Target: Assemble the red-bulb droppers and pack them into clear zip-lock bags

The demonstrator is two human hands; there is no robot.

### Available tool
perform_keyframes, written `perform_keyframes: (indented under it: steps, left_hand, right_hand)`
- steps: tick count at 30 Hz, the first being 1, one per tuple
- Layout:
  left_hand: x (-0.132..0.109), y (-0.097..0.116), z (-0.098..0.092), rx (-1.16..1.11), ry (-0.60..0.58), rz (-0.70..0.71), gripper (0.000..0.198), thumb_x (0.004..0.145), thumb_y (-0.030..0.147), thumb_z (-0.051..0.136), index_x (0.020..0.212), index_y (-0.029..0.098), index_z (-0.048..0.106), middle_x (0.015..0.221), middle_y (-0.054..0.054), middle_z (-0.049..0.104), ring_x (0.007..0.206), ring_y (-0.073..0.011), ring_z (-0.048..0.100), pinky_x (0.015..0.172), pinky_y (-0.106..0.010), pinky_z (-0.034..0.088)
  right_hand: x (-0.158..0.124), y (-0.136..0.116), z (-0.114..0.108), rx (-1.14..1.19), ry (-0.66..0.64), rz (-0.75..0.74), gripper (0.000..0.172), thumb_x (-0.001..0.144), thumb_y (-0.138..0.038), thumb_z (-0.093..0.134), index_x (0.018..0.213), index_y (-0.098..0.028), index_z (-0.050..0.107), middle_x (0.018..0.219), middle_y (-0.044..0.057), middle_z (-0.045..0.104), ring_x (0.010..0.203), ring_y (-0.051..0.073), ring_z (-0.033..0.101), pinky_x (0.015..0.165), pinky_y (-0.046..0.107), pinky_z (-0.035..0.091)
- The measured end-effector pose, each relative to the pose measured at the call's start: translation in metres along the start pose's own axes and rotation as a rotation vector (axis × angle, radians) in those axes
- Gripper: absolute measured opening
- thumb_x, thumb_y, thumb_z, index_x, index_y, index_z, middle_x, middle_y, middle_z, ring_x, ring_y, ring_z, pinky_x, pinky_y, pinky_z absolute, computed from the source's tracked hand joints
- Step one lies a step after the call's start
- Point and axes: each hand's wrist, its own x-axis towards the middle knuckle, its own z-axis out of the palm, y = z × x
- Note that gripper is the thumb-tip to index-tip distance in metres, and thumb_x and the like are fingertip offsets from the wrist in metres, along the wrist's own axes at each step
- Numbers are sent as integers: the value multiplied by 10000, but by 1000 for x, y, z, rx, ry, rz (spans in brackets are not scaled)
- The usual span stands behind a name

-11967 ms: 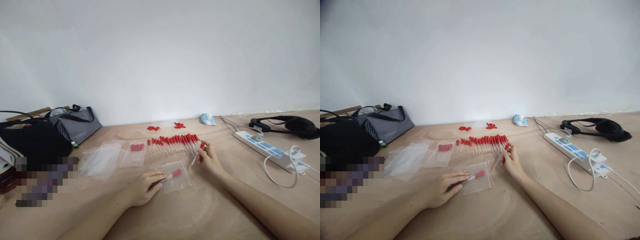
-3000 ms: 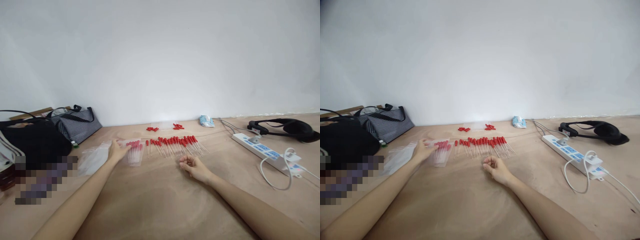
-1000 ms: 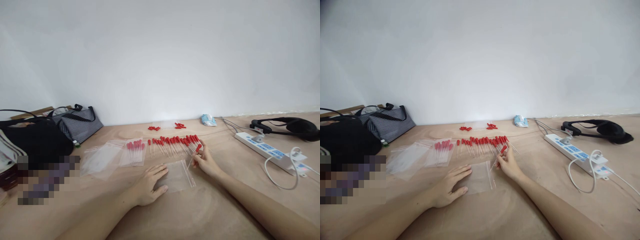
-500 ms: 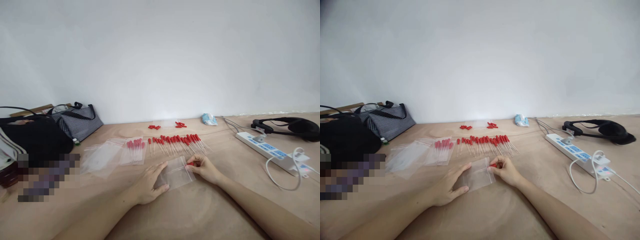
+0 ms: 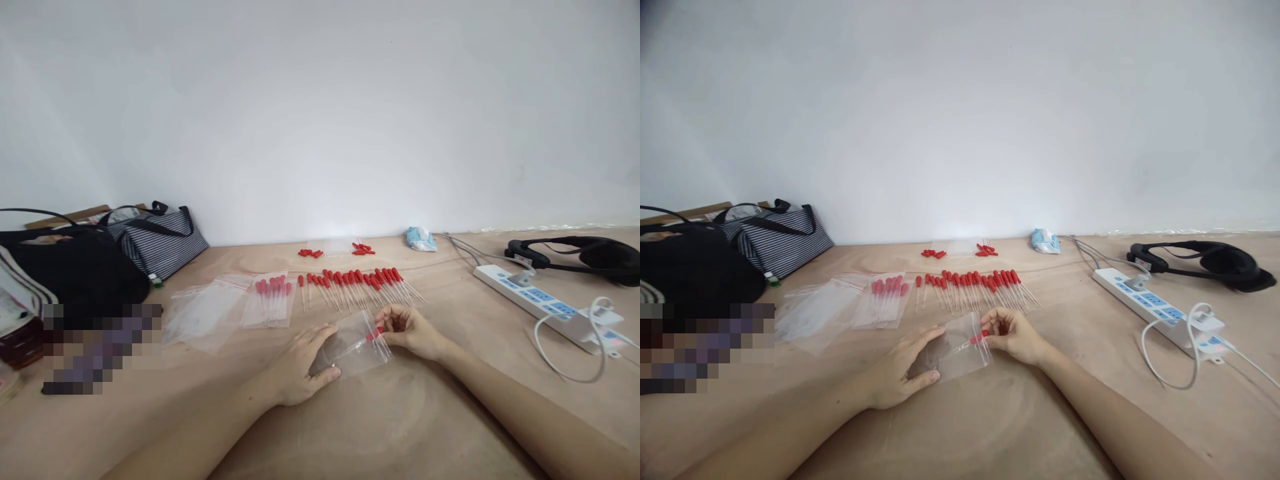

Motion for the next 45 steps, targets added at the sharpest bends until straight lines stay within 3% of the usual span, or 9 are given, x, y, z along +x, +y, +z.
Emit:
perform_keyframes:
  steps: [4, 9, 14, 17, 21, 26, 32, 39, 45]
  left_hand:
    - [1, 2, -1, 4, 2, 13, 566, 804, 445, 464, 1296, 207, 316, 1344, -103, 362, 1230, -273, 315, 986, -476, 292]
    - [2, 2, 0, 8, -5, 70, 479, 815, 413, 465, 1246, 212, 405, 1335, -64, 391, 1246, -237, 305, 1023, -452, 255]
    - [2, 1, -2, 31, 70, 78, 417, 825, 413, 456, 1194, 220, 466, 1352, -57, 363, 1263, -247, 265, 1032, -469, 222]
    - [1, 3, -5, 32, 190, 91, 267, 816, 322, 470, 1035, 202, 563, 1214, -73, 499, 1174, -245, 391, 992, -448, 291]
    - [-1, 4, -6, -26, 203, 101, 216, 751, 234, 513, 952, 178, 569, 973, -69, 576, 904, -197, 546, 811, -350, 447]
    - [-2, 1, -4, -49, 174, 123, 236, 737, 237, 518, 959, 186, 581, 989, -64, 578, 911, -199, 549, 829, -355, 440]
    - [-3, 2, -8, -71, 130, 99, 306, 738, 240, 518, 1036, 197, 572, 1126, -71, 558, 1032, -212, 520, 895, -362, 415]
    - [-2, 3, -7, -38, 131, 101, 333, 767, 270, 500, 1087, 201, 555, 1165, -74, 543, 1075, -220, 498, 914, -376, 406]
    - [-2, 3, -8, -32, 124, 85, 347, 775, 316, 513, 1101, 202, 555, 1176, -80, 537, 1090, -229, 487, 930, -389, 392]
  right_hand:
    - [-2, 2, 11, -96, -24, 21, 335, 518, -387, 754, 635, -166, 531, 470, -77, 424, 430, 48, 336, 413, 180, 274]
    - [-2, -4, 6, -220, -233, 52, 300, 654, -455, 627, 648, -155, 608, 548, -24, 527, 467, 68, 402, 456, 201, 321]
    - [19, -7, -23, -529, 177, 13, 199, 705, -354, 559, 689, -163, 614, 612, 8, 585, 511, 108, 463, 495, 233, 356]
    - [38, -5, -29, -856, 369, 10, 107, 696, -262, 550, 702, -167, 599, 714, 39, 624, 662, 163, 545, 604, 268, 392]
    - [58, -8, -18, -1160, 397, 194, 158, 729, -166, 485, 855, -149, 579, 814, 108, 635, 787, 221, 582, 646, 291, 399]
    - [68, -13, -3, -1273, 360, 343, 242, 741, -87, 441, 972, -93, 514, 874, 178, 608, 836, 268, 590, 667, 327, 407]
    - [48, -14, -19, -1111, 411, 110, 419, 753, -82, 393, 1171, -69, 358, 949, 188, 557, 861, 249, 559, 678, 313, 414]
    - [5, -6, -14, -199, 384, -63, 688, 778, -356, 445, 1311, -226, 30, 676, -52, 437, 426, 92, 444, 405, 231, 395]
    - [1, -1, 5, 96, 464, -63, 704, 683, -433, 585, 1211, -259, 152, 711, -58, 463, 507, 105, 524, 479, 272, 478]
